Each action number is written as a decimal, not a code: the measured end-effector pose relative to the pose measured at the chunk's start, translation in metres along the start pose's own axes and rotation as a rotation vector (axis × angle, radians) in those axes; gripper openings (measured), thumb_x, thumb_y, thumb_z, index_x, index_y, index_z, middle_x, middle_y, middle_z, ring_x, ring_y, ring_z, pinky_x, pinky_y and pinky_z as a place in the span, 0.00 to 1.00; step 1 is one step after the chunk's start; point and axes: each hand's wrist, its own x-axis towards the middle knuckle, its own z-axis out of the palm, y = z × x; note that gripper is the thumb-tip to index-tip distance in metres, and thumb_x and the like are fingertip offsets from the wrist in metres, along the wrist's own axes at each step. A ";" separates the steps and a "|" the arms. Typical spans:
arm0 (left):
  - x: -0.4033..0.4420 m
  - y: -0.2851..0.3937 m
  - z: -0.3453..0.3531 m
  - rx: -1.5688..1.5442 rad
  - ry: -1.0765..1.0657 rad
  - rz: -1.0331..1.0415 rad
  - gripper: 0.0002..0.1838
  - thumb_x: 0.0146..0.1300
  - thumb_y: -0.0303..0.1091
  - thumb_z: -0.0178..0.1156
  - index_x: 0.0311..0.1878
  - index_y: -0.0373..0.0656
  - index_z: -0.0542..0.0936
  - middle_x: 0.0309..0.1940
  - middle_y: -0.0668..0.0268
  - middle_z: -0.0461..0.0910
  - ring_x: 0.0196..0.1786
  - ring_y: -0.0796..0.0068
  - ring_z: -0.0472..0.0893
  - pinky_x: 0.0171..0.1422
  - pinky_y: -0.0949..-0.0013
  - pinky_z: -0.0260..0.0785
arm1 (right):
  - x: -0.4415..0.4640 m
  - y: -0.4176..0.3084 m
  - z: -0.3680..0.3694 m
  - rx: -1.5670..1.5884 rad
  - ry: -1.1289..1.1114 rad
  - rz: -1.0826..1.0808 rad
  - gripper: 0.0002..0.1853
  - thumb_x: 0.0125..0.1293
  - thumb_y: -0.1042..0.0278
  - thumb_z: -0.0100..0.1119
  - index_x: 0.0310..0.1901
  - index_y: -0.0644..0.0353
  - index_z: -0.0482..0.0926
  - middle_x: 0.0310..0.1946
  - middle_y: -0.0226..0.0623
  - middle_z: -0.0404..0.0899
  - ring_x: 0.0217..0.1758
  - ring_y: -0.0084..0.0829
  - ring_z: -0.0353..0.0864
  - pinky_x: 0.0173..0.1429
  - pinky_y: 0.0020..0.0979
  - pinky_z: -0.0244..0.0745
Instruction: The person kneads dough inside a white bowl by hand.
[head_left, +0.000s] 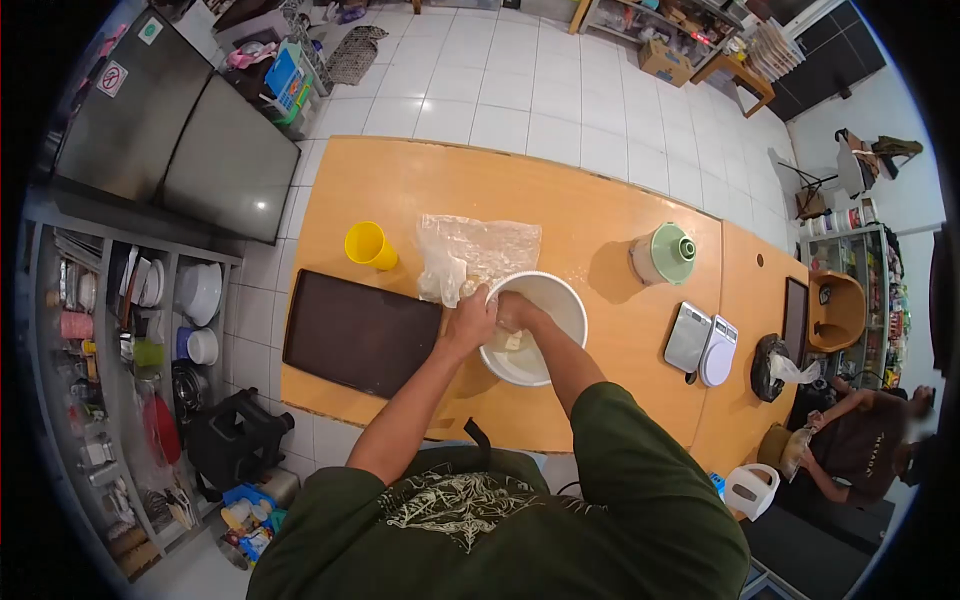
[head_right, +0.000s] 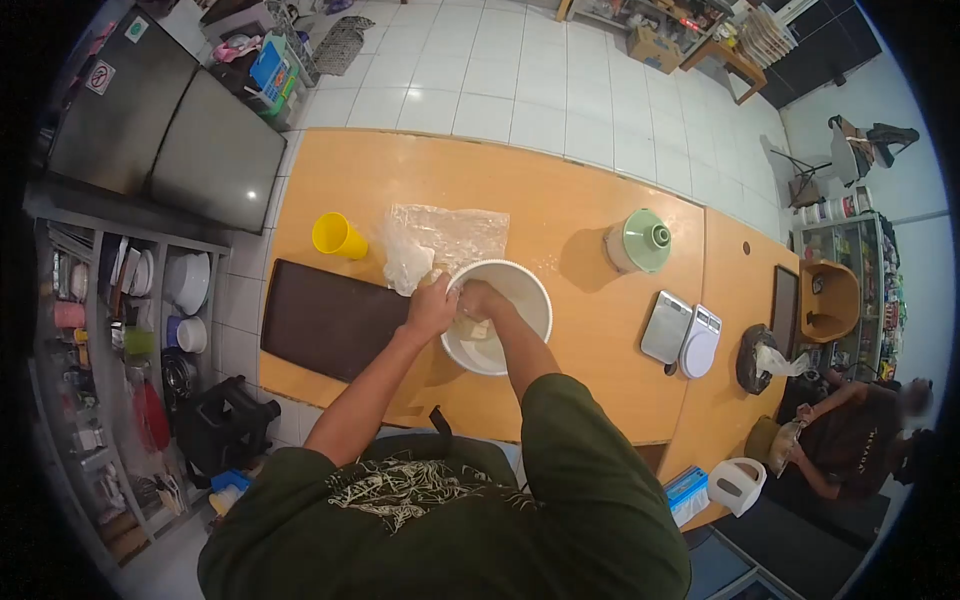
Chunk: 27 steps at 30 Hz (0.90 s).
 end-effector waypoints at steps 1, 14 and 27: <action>0.001 0.000 -0.003 0.002 -0.037 -0.020 0.13 0.67 0.38 0.54 0.44 0.36 0.75 0.32 0.39 0.80 0.39 0.35 0.80 0.45 0.41 0.71 | -0.008 -0.006 -0.004 0.046 0.065 0.078 0.16 0.56 0.57 0.59 0.37 0.63 0.85 0.37 0.54 0.85 0.42 0.52 0.84 0.50 0.47 0.76; -0.001 0.004 0.000 0.090 -0.027 -0.079 0.14 0.68 0.40 0.54 0.42 0.37 0.75 0.32 0.42 0.81 0.40 0.37 0.80 0.46 0.42 0.71 | -0.034 -0.002 -0.010 1.478 0.230 0.328 0.13 0.63 0.62 0.57 0.40 0.62 0.83 0.28 0.35 0.80 0.34 0.29 0.83 0.36 0.38 0.79; 0.003 0.001 0.002 0.101 -0.057 -0.075 0.15 0.68 0.39 0.54 0.47 0.35 0.76 0.38 0.39 0.81 0.44 0.37 0.81 0.49 0.43 0.73 | -0.024 0.034 0.034 0.595 0.767 0.529 0.36 0.47 0.56 0.73 0.58 0.66 0.75 0.52 0.51 0.81 0.51 0.46 0.83 0.56 0.41 0.76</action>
